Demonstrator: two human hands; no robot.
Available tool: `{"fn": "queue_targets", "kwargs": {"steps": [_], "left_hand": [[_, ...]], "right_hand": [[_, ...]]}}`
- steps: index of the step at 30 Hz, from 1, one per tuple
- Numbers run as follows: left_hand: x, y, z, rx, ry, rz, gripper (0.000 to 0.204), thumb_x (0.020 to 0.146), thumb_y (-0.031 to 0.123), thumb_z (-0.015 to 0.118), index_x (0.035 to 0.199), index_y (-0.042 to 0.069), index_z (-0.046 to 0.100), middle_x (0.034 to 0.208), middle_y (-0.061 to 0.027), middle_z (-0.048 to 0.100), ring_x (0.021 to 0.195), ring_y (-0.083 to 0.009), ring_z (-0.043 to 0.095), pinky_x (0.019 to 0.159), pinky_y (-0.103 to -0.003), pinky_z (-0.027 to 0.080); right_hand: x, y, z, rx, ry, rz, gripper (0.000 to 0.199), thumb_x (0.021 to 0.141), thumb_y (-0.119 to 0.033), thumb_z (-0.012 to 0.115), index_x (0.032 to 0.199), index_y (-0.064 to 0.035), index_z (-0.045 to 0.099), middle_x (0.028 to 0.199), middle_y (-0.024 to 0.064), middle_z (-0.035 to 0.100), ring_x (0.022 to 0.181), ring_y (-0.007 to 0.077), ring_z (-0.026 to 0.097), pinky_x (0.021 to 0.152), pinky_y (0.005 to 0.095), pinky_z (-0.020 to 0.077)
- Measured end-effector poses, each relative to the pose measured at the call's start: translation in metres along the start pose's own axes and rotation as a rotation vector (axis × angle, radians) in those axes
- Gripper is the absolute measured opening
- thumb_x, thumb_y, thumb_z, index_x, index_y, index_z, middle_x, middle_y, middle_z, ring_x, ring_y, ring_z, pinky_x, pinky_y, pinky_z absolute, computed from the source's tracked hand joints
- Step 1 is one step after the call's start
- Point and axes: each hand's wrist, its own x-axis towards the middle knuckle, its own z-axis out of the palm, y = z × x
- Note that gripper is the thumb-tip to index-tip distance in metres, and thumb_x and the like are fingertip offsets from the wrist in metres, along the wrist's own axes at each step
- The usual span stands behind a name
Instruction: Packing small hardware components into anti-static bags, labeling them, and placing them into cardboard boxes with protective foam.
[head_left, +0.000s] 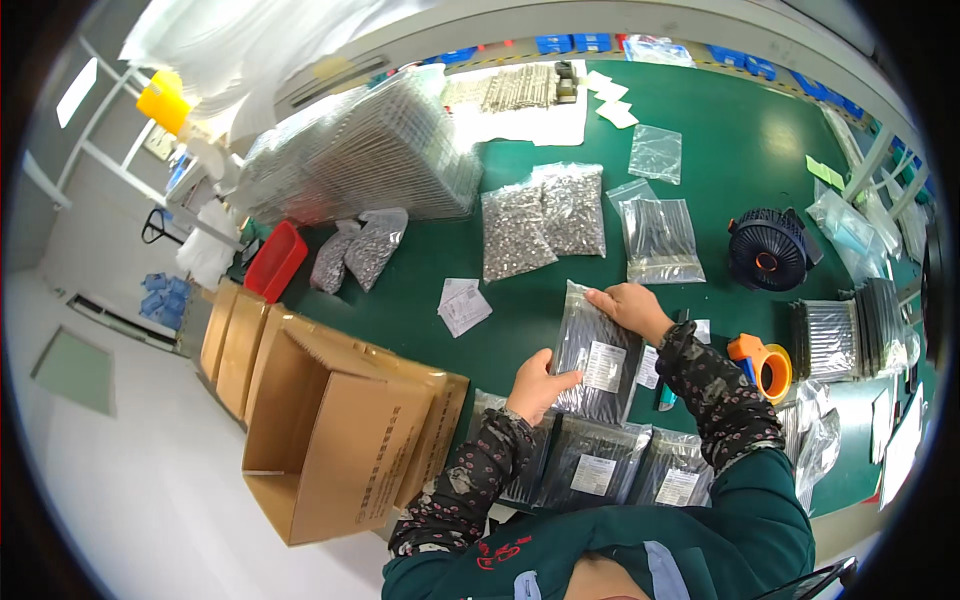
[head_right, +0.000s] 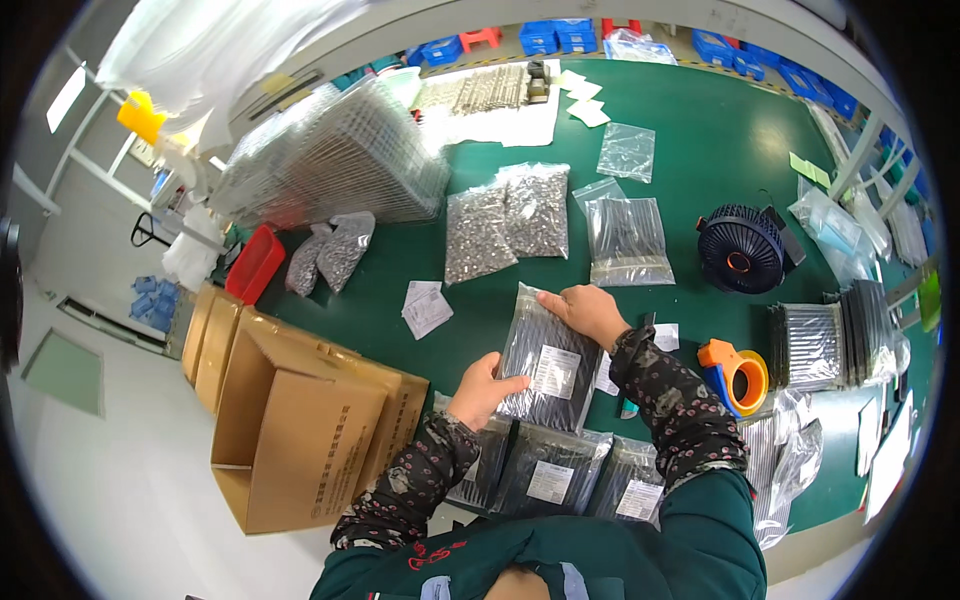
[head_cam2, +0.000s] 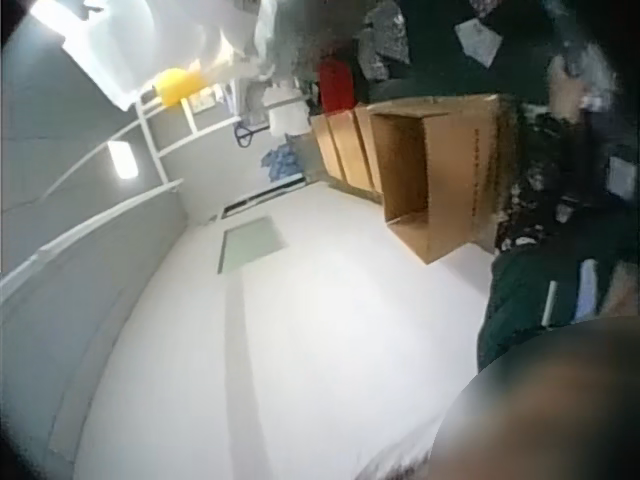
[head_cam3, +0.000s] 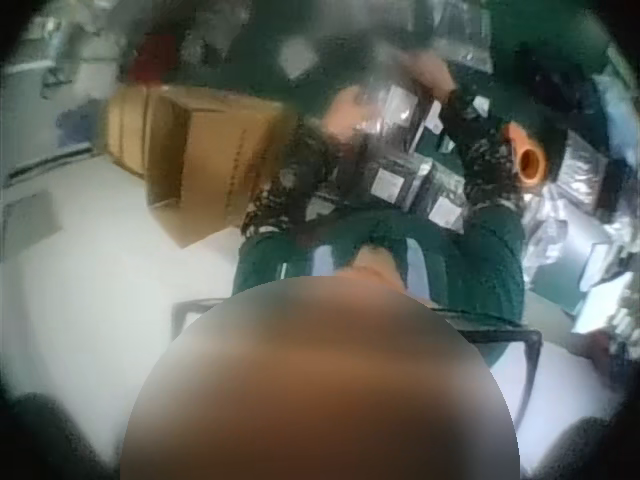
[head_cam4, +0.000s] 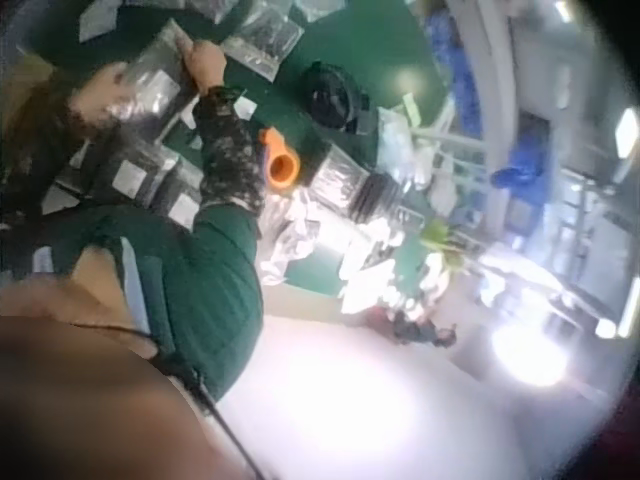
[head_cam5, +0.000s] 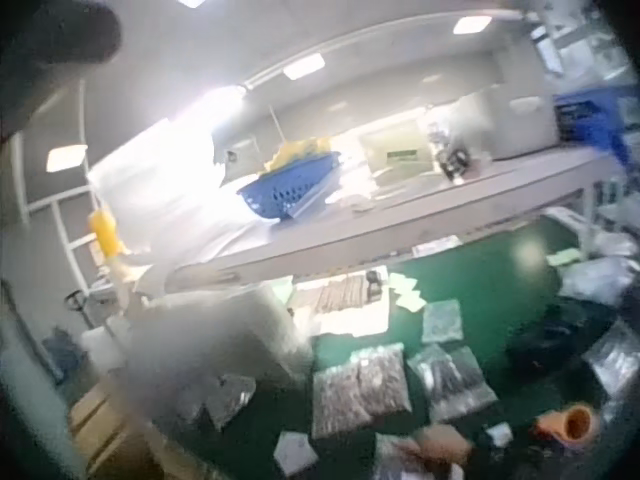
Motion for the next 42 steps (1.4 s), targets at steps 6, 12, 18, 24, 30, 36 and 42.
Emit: {"fn": "queue_targets", "kwargs": {"steps": [6, 12, 18, 24, 30, 36, 42], "left_hand": [[-0.074, 0.063, -0.009, 0.011, 0.121, 0.169, 0.026, 0.067, 0.011, 0.07, 0.078, 0.0, 0.05, 0.072, -0.0052, 0.053, 0.065, -0.0104, 0.047, 0.058, -0.027, 0.04], [-0.179, 0.14, -0.044, 0.22, 0.218, 0.418, 0.03, 0.066, 0.013, 0.071, 0.076, 0.0, 0.045, 0.066, -0.0072, 0.047, 0.059, -0.0128, 0.044, 0.054, -0.029, 0.039], [-0.244, 0.157, -0.116, 0.163, 0.248, 0.651, 0.025, 0.07, 0.006, 0.069, 0.081, 0.002, 0.047, 0.073, 0.0004, 0.052, 0.063, -0.0056, 0.046, 0.056, -0.023, 0.041], [-0.282, 0.131, -0.208, 0.062, 0.359, 0.675, 0.027, 0.075, 0.006, 0.066, 0.094, 0.0, 0.048, 0.086, -0.0036, 0.058, 0.077, -0.008, 0.056, 0.066, -0.022, 0.046], [-0.292, 0.055, -0.27, 0.755, 0.94, 1.046, 0.015, 0.075, 0.006, 0.06, 0.088, 0.001, 0.054, 0.089, -0.01, 0.059, 0.089, -0.0252, 0.057, 0.081, -0.035, 0.044], [-0.262, -0.007, -0.267, 0.739, 0.893, 1.195, 0.025, 0.081, 0.023, 0.043, 0.067, 0.004, 0.052, 0.074, -0.0081, 0.057, 0.077, -0.0255, 0.055, 0.073, -0.035, 0.037], [-0.248, -0.012, -0.273, 0.632, 0.98, 1.113, 0.03, 0.082, 0.024, 0.04, 0.058, 0.007, 0.045, 0.058, -0.0055, 0.047, 0.056, -0.0222, 0.045, 0.058, -0.033, 0.032]], "right_hand": [[-0.03, -0.078, -0.06, 0.002, 0.217, -0.21, 0.061, 0.081, -0.056, 0.043, 0.063, 0.0003, 0.06, 0.061, 0.0219, 0.055, 0.062, 0.0385, 0.055, 0.057, 0.0447, 0.0415], [-0.078, -0.197, -0.117, 0.159, 0.381, -0.489, 0.053, 0.08, -0.048, 0.053, 0.063, 0.0018, 0.057, 0.051, 0.0179, 0.047, 0.045, 0.0296, 0.046, 0.047, 0.0355, 0.0369], [-0.11, -0.322, -0.123, 0.05, 0.666, -0.845, 0.051, 0.078, -0.046, 0.056, 0.061, 0.002, 0.056, 0.047, 0.0158, 0.042, 0.04, 0.0235, 0.041, 0.043, 0.0315, 0.0336], [-0.119, -0.451, -0.077, -0.292, 0.7, -1.119, 0.05, 0.079, -0.046, 0.057, 0.061, 0.0011, 0.056, 0.048, 0.0115, 0.046, 0.04, 0.0172, 0.045, 0.041, 0.0287, 0.0347], [-0.08, -0.497, 0.004, -0.69, 0.696, -1.271, 0.058, 0.075, -0.057, 0.053, 0.056, -0.0018, 0.053, 0.053, 0.0137, 0.054, 0.049, 0.0281, 0.055, 0.046, 0.035, 0.043], [-0.055, -0.48, 0.068, -0.752, 0.396, -1.115, 0.055, 0.077, -0.053, 0.052, 0.063, -0.0011, 0.062, 0.056, 0.0137, 0.058, 0.055, 0.0259, 0.061, 0.052, 0.0321, 0.0487], [-0.04, -0.445, 0.114, -0.673, 0.072, -0.858, 0.059, 0.08, -0.054, 0.048, 0.061, 0.0003, 0.061, 0.059, 0.0154, 0.059, 0.057, 0.0286, 0.06, 0.055, 0.036, 0.0477]]}}
